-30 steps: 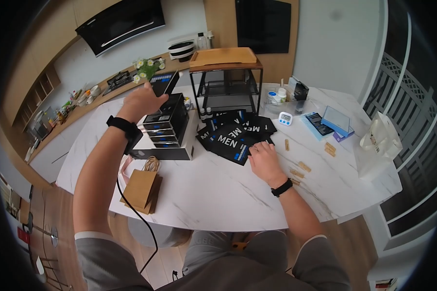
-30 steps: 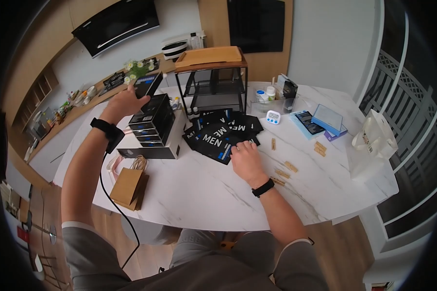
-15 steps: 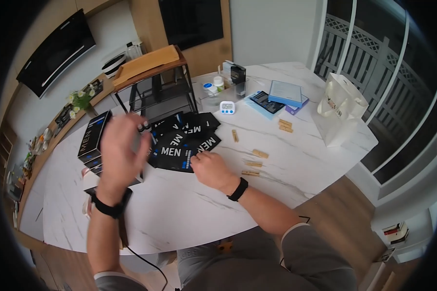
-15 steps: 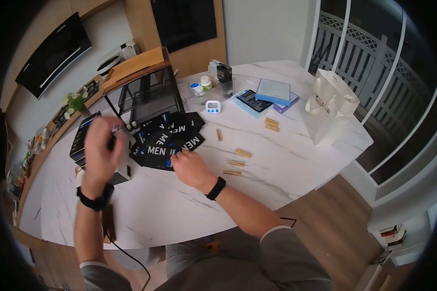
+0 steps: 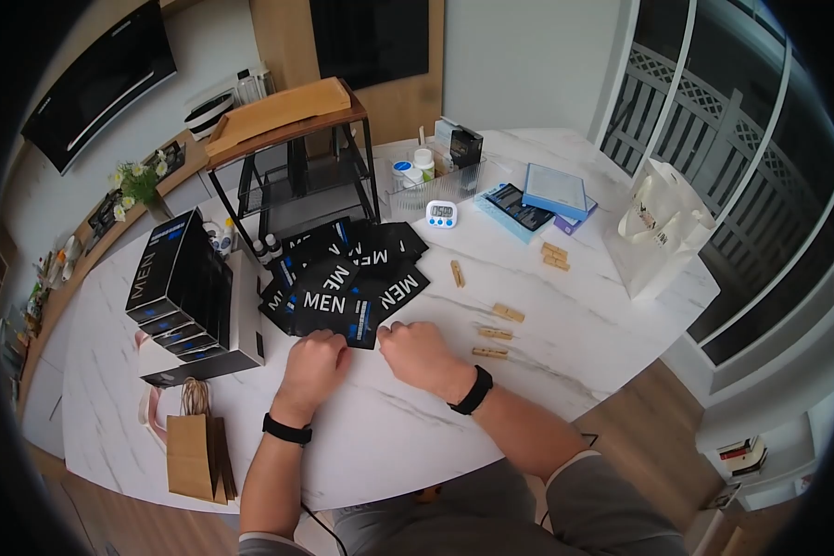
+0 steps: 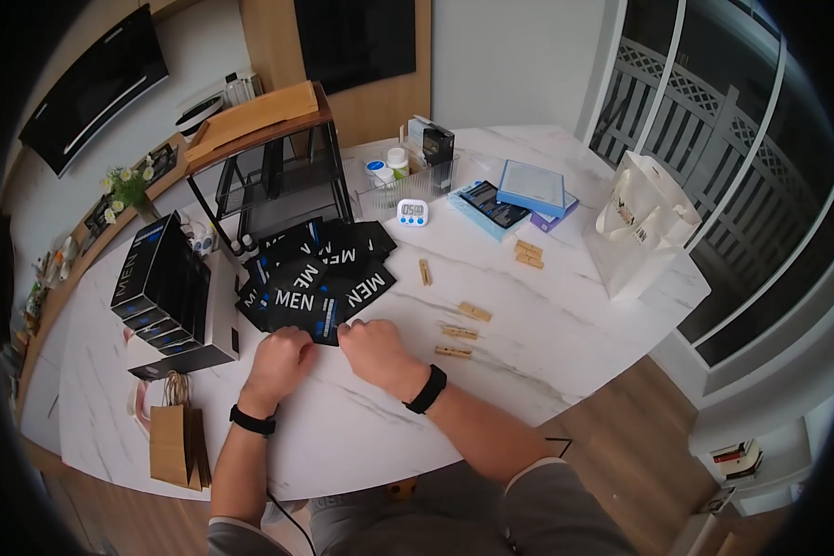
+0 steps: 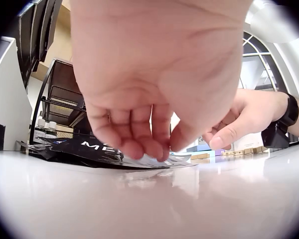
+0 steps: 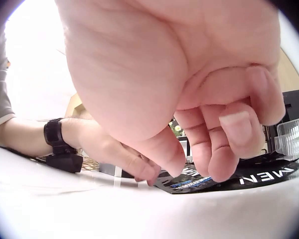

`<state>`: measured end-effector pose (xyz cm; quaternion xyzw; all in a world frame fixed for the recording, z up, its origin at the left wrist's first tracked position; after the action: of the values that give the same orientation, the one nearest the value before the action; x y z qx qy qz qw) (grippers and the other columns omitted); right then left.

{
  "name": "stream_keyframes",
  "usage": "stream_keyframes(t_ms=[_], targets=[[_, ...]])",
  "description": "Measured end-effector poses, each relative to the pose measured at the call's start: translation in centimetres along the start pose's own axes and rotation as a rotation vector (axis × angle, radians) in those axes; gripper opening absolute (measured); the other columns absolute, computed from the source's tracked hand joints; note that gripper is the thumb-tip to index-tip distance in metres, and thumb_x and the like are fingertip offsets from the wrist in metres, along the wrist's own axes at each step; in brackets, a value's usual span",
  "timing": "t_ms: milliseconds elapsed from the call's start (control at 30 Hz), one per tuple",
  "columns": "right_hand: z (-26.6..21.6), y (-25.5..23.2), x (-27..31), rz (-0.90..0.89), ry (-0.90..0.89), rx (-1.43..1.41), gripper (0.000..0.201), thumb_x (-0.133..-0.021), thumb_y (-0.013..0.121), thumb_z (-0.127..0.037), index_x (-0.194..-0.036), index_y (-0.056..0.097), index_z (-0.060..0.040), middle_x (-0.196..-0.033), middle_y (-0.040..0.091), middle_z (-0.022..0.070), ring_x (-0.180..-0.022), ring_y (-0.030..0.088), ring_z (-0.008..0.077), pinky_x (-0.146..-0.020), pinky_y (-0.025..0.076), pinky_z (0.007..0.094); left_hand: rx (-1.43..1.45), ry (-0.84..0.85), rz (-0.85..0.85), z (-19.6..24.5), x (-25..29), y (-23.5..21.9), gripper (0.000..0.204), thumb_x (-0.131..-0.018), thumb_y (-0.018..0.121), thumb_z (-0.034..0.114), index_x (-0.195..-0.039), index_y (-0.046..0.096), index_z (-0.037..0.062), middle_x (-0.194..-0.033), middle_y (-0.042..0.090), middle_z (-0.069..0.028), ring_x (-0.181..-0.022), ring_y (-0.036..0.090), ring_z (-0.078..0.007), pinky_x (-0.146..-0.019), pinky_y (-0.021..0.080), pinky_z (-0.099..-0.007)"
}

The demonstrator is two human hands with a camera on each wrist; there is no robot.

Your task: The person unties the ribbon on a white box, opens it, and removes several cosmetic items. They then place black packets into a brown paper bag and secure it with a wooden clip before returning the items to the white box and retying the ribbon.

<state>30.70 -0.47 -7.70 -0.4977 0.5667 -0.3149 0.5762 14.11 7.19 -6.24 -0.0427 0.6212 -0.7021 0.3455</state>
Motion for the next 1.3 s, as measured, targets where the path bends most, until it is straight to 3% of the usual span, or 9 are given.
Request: stream_keyframes(t_ms=[333,433,500,533,600,633,700,900,1300], targets=[[-0.8,-5.9,0.3,0.234,0.096,0.071,0.021,-0.091,0.075,-0.021,-0.095,0.069,-0.0018,-0.083,0.07,0.0134,-0.067,0.072,0.0334,-0.061,0.058,0.0419,0.047,0.078,0.044,0.3,0.9,0.0,0.026,-0.086,0.075,0.012,-0.109,0.075,-0.0006,-0.122,0.067,-0.0175,-0.115,0.063,-0.0359,-0.1,0.053,-0.0453],[-1.0,-8.7,2.3,0.148,0.202,0.042,0.03,-0.091,0.076,-0.024,-0.108,0.069,-0.0001,-0.096,0.07,0.0173,-0.083,0.073,0.0359,-0.071,0.059,0.0441,0.052,0.083,0.066,0.0,0.9,0.0,0.025,-0.086,0.074,0.012,-0.108,0.074,-0.0005,-0.127,0.066,-0.0177,-0.118,0.062,-0.0369,-0.103,0.051,-0.0466],[0.7,-9.2,4.9,-0.056,0.285,0.107,0.063,-0.092,0.077,-0.035,-0.141,0.057,-0.0014,-0.13,0.062,0.0271,-0.118,0.065,0.0446,-0.09,0.057,0.0526,0.063,0.087,0.08,0.1,0.9,-0.2,0.024,-0.086,0.074,0.012,-0.107,0.075,-0.0003,-0.127,0.066,-0.0177,-0.118,0.062,-0.037,-0.103,0.051,-0.0468],[1.7,-9.4,6.1,-0.058,0.283,0.116,0.063,-0.092,0.077,-0.035,-0.141,0.057,-0.0014,-0.13,0.062,0.0271,-0.118,0.065,0.0446,-0.09,0.057,0.0526,0.075,0.094,0.07,0.1,0.9,-0.2,0.023,-0.086,0.073,0.011,-0.105,0.074,-0.0002,-0.127,0.066,-0.0176,-0.118,0.062,-0.0368,-0.102,0.051,-0.0464],[5.1,-7.9,8.9,-0.268,0.343,0.241,0.094,-0.096,0.069,-0.056,-0.165,0.029,-0.0069,-0.164,0.03,0.0344,-0.152,0.034,0.0509,-0.115,0.041,0.0644,0.09,0.098,0.068,-0.1,0.8,-0.3,0.021,-0.085,0.073,0.01,-0.104,0.074,0.0,-0.127,0.066,-0.0176,-0.119,0.062,-0.0365,-0.102,0.051,-0.0459],[6.7,-7.3,9.7,-0.267,0.338,0.247,0.094,-0.096,0.069,-0.056,-0.165,0.029,-0.0069,-0.164,0.03,0.0344,-0.152,0.034,0.0509,-0.115,0.041,0.0644,0.08,0.099,0.051,-0.1,0.8,-0.2,0.019,-0.085,0.073,0.009,-0.101,0.074,0.0002,-0.127,0.065,-0.0175,-0.119,0.062,-0.0363,-0.102,0.051,-0.0457],[10.4,-4.9,11.5,-0.483,0.56,0.117,0.103,-0.098,0.057,-0.07,-0.171,0.012,-0.013,-0.173,0.009,0.0324,-0.161,0.01,0.0496,-0.124,0.02,0.0682,0.07,0.096,0.037,-0.2,0.9,0.0,0.017,-0.084,0.072,0.008,-0.099,0.074,0.0004,-0.127,0.065,-0.0173,-0.119,0.062,-0.0361,-0.102,0.051,-0.0455],[13.9,-1.6,9.3,-0.279,0.401,0.171,0.089,-0.105,0.046,-0.063,-0.171,0.011,-0.0144,-0.173,0.008,0.0313,-0.161,0.01,0.0505,-0.126,0.015,0.0663,0.086,0.104,0.063,-0.4,0.9,0.2,0.014,-0.082,0.073,0.005,-0.096,0.073,0.0012,-0.126,0.065,-0.0164,-0.117,0.061,-0.0356,-0.1,0.051,-0.0458],[17.0,-0.4,2.9,-0.388,0.324,0.065,0.067,-0.112,0.038,-0.043,-0.167,0.023,-0.0073,-0.172,0.022,0.0255,-0.158,0.022,0.0493,-0.127,0.025,0.0592,0.078,0.113,0.088,-0.4,1.1,0.2,0.012,-0.082,0.071,0.003,-0.094,0.073,0.0012,-0.125,0.065,-0.017,-0.116,0.062,-0.0353,-0.099,0.051,-0.047]])
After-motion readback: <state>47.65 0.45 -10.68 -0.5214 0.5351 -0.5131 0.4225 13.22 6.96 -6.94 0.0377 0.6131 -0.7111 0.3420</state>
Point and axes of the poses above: each hand's wrist, its own x-axis away from the middle knuckle, its own y-axis out of the palm, z = x × y, the point moved 4 cm from there along -x, towards the middle knuckle
